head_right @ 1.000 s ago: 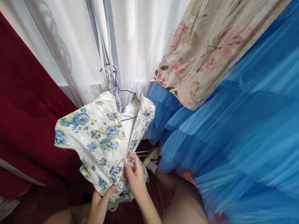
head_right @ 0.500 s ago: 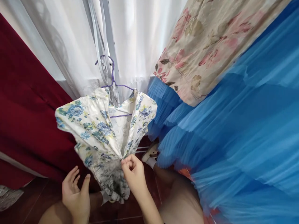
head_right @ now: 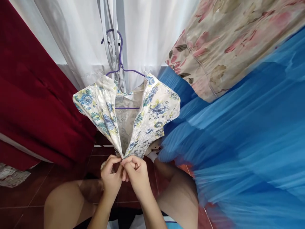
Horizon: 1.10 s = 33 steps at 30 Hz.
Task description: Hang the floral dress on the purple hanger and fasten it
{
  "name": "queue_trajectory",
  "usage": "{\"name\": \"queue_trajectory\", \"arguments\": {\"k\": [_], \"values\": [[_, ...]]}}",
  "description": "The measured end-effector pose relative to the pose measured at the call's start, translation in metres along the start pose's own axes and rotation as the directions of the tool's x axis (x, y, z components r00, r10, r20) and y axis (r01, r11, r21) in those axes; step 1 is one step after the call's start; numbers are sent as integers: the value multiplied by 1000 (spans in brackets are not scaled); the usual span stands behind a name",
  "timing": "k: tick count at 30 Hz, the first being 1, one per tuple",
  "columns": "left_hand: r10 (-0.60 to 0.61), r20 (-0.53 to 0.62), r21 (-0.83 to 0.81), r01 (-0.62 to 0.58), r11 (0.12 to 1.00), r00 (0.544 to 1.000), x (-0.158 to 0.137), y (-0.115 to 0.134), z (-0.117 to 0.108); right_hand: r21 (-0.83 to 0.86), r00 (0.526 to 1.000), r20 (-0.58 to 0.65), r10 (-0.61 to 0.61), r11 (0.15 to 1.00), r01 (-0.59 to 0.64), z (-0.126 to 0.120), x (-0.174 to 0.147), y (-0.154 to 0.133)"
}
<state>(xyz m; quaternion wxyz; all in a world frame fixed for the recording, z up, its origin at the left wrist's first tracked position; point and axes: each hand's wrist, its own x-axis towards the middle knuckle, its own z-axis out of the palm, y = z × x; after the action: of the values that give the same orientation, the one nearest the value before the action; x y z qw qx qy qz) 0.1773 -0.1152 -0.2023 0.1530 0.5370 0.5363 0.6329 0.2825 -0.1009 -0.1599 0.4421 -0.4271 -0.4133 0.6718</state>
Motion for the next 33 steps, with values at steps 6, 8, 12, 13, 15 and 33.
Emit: {"name": "queue_trajectory", "arguments": {"k": [6, 8, 12, 13, 15, 33], "values": [[7, 73, -8, -6, 1000, 997, -2, 6, -5, 49, 996, -48, -78, 996, 80, 1, 17, -35], [17, 93, -21, -15, 1000, 996, -4, 5, -5, 29, 988, -34, -153, 988, 154, 5, 32, -62], [20, 124, -62, -12, 998, 992, -11, 0, 0, -59, 945, 49, -325, 943, 327, 19, 74, -128], [18, 128, -71, -9, 997, 992, -13, -2, 2, -54, 931, 48, -362, 930, 364, 24, 84, -144], [12, 142, -77, -1, 997, 990, -16, -6, 6, -43, 909, 37, -416, 908, 417, 34, 100, -170], [569, -54, 187, -552, 813, 820, 191, 76, -16, -217, 749, 81, -658, 722, 657, 51, 81, -184]]}}
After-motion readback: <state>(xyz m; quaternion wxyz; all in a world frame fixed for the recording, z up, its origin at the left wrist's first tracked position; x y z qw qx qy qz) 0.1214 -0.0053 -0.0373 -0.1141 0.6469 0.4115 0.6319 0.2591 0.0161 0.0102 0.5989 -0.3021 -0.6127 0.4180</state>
